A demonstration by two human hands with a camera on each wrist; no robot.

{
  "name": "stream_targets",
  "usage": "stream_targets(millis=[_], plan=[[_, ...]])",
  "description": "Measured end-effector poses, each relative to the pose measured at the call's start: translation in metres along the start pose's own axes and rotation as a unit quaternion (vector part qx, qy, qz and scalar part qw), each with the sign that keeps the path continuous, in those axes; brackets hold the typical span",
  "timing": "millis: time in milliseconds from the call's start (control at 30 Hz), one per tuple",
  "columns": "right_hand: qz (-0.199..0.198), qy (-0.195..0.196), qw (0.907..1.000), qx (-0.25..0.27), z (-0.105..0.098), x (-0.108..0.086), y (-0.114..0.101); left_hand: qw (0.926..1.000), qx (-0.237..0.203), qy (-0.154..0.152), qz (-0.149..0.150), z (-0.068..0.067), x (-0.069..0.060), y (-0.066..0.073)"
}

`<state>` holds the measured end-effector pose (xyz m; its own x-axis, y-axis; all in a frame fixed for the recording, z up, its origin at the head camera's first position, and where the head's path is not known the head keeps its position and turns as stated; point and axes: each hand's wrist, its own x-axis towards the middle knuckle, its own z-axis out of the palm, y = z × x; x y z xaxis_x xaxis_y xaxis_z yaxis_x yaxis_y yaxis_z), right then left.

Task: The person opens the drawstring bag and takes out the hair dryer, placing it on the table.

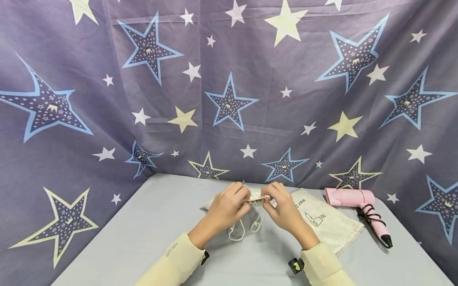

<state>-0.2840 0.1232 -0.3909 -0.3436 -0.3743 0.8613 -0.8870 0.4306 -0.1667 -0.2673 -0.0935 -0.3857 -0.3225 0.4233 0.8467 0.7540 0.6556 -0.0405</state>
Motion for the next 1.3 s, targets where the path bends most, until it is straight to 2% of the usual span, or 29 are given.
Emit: stream_targets(millis=[600,800,1033,1300], plan=[[0.004,0.011,0.9999,-0.005,-0.001,-0.001,0.005,1.0,0.004,-0.005,-0.004,-0.005,0.002,0.001],[0.008,0.0,1.0,-0.004,-0.005,-0.001,0.003,0.9999,0.005,-0.008,-0.005,-0.006,0.002,-0.001],[0.01,-0.027,0.999,0.034,-0.01,0.0,0.004,0.9997,-0.002,-0.024,-0.006,-0.01,0.003,-0.003],[0.017,-0.03,0.9981,0.051,-0.013,0.001,0.005,0.9994,0.008,-0.032,0.003,-0.011,0.005,-0.003]])
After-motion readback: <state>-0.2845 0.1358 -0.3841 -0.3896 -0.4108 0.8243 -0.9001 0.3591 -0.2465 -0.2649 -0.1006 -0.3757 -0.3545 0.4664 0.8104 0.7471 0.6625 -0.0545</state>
